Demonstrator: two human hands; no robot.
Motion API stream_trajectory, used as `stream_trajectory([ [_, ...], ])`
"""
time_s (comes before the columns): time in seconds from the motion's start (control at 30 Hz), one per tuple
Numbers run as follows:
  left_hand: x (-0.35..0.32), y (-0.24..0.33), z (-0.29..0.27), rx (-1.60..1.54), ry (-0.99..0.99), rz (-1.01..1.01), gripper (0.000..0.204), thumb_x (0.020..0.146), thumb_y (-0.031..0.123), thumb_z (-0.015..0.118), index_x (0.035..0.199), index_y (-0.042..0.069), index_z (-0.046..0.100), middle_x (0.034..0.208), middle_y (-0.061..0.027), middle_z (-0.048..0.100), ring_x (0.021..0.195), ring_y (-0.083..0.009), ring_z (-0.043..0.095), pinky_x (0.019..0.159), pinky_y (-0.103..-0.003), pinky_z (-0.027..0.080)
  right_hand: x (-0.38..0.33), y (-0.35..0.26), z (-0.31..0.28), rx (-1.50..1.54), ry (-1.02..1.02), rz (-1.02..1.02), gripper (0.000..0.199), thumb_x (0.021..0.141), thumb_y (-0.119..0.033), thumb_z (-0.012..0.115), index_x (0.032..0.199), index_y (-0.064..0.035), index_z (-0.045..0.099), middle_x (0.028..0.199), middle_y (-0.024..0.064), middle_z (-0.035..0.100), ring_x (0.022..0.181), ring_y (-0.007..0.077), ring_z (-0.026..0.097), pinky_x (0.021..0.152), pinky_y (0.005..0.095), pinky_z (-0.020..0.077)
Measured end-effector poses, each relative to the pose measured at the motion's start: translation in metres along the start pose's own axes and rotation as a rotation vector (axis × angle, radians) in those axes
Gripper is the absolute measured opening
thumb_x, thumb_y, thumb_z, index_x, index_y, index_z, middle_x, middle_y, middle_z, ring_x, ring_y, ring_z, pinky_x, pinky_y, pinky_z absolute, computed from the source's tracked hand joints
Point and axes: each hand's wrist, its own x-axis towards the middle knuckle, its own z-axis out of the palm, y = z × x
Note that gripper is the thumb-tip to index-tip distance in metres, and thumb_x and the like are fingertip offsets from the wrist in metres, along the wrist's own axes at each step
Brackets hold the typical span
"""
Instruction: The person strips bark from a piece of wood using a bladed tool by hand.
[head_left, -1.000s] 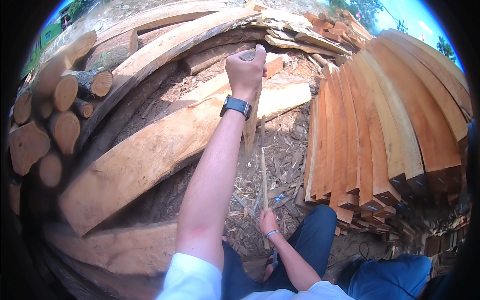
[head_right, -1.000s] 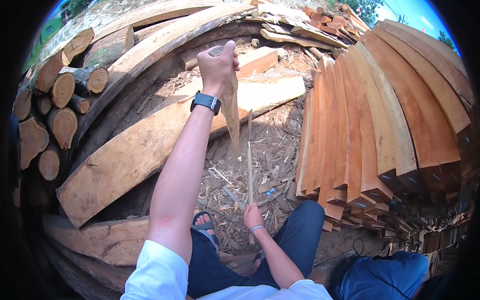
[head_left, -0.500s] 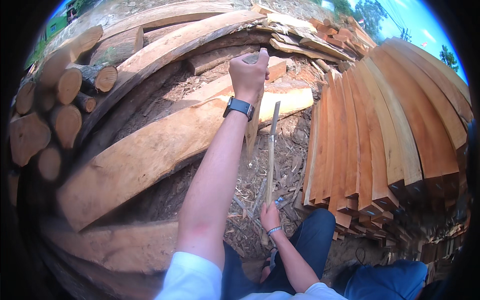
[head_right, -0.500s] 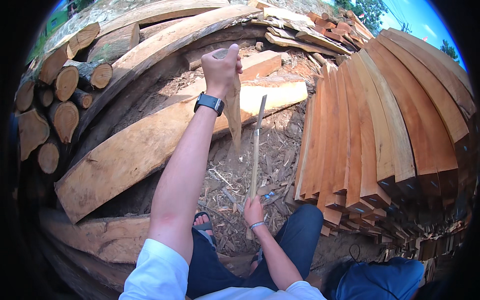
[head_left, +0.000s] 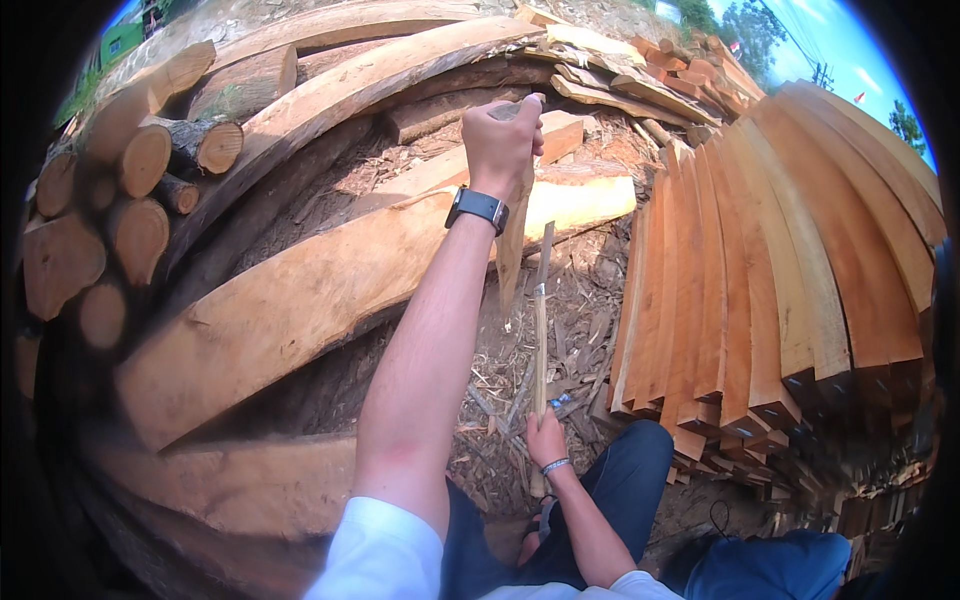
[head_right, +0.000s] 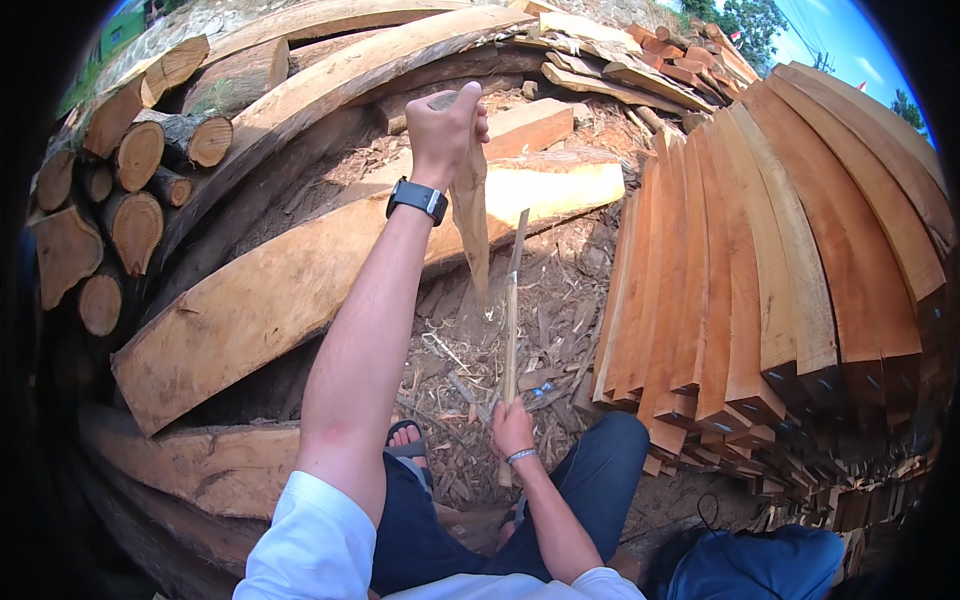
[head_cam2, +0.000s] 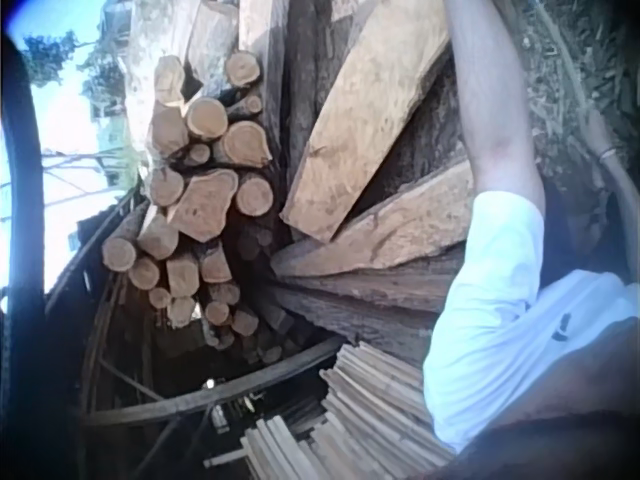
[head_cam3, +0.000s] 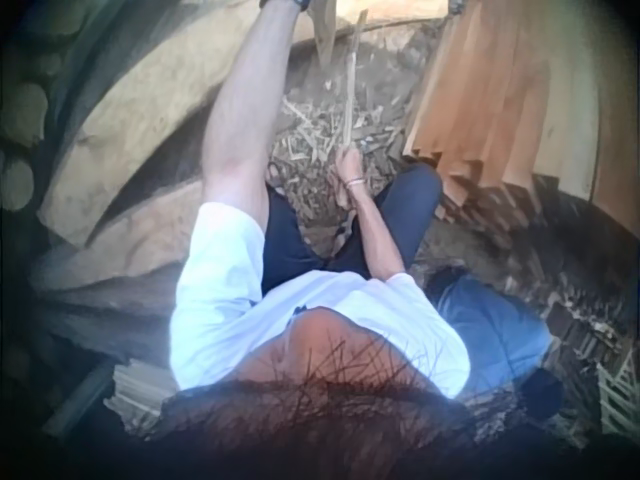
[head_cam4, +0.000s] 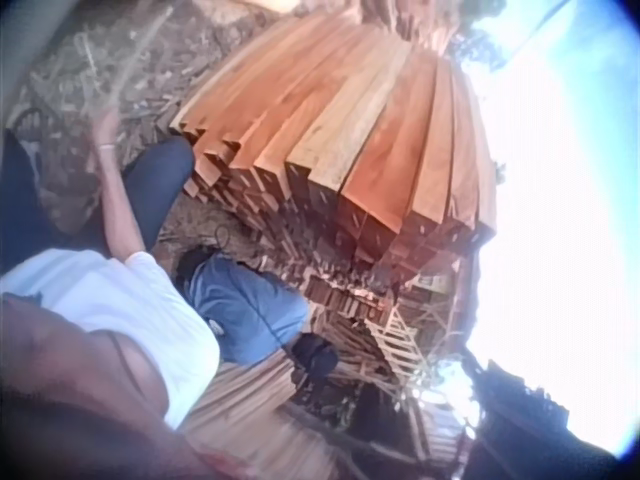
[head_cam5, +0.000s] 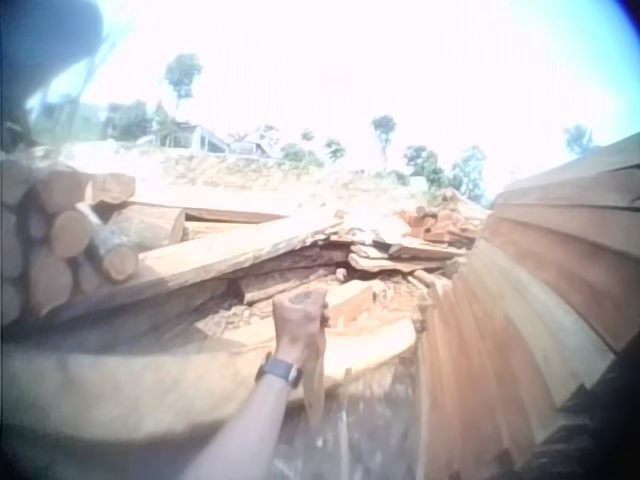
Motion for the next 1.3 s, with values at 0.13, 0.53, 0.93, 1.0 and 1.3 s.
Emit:
stream_trajectory([
  [0.13, -0.002, 0.007, 0.018, -0.051, -0.015, -0.018, 0.031, 0.086, 0.019, 0.065, 0.067, -0.004, 0.064, 0.058, -0.0093, 0.061, 0.047, -0.0141, 0.058, 0.044, -0.027, 0.048, 0.000, 0.084, 0.053, -0.193, -0.065, 0.090, 0.033, 0.091, -0.025, 0.054, 0.092, 0.0079, 0.057, 0.076, 0.0307, 0.063, 0.074, 0.0452, 0.065, 0.069, 0.0514, 0.0524],
  [0.53, 0.006, 0.010, -0.005, -0.015, 0.015, -0.025, 0.032, 0.083, 0.020, 0.065, 0.061, -0.003, 0.063, 0.053, -0.0076, 0.059, 0.043, -0.0134, 0.057, 0.042, -0.027, 0.046, -0.012, -0.024, -0.026, -0.016, -0.329, 0.221, 0.044, 0.090, -0.031, 0.056, 0.105, 0.0097, 0.054, 0.085, 0.0330, 0.065, 0.077, 0.0434, 0.067, 0.073, 0.0489, 0.0541],
  [0.93, 0.007, 0.007, -0.010, -0.095, -0.433, -0.119, 0.032, 0.087, 0.030, 0.067, 0.074, 0.000, 0.066, 0.066, -0.0080, 0.064, 0.059, -0.0171, 0.063, 0.056, -0.029, 0.050, -0.022, 0.041, 0.021, -0.052, -0.496, 0.261, 0.038, 0.092, -0.028, 0.054, 0.097, 0.0091, 0.052, 0.067, 0.0185, 0.064, 0.046, 0.0267, 0.063, 0.045, 0.0384, 0.0523],
  [1.0, 0.011, 0.006, -0.014, -0.076, -0.482, -0.107, 0.032, 0.086, 0.031, 0.068, 0.077, 0.001, 0.067, 0.068, -0.0063, 0.064, 0.065, -0.0154, 0.065, 0.061, -0.028, 0.050, -0.022, 0.042, 0.021, -0.013, -0.497, 0.257, 0.037, 0.091, -0.028, 0.054, 0.097, 0.0087, 0.052, 0.066, 0.0188, 0.064, 0.046, 0.0270, 0.063, 0.045, 0.0387, 0.0526],
  [1.3, 0.018, 0.000, -0.047, -0.124, -0.182, -0.020, 0.037, 0.081, 0.033, 0.077, 0.099, 0.003, 0.066, 0.075, -0.0052, 0.066, 0.070, -0.0130, 0.065, 0.069, -0.027, 0.050, -0.013, 0.066, 0.041, -0.079, -0.149, 0.079, 0.032, 0.089, -0.023, 0.057, 0.100, 0.0067, 0.052, 0.071, 0.0224, 0.065, 0.050, 0.0290, 0.065, 0.048, 0.0405, 0.0540],
])
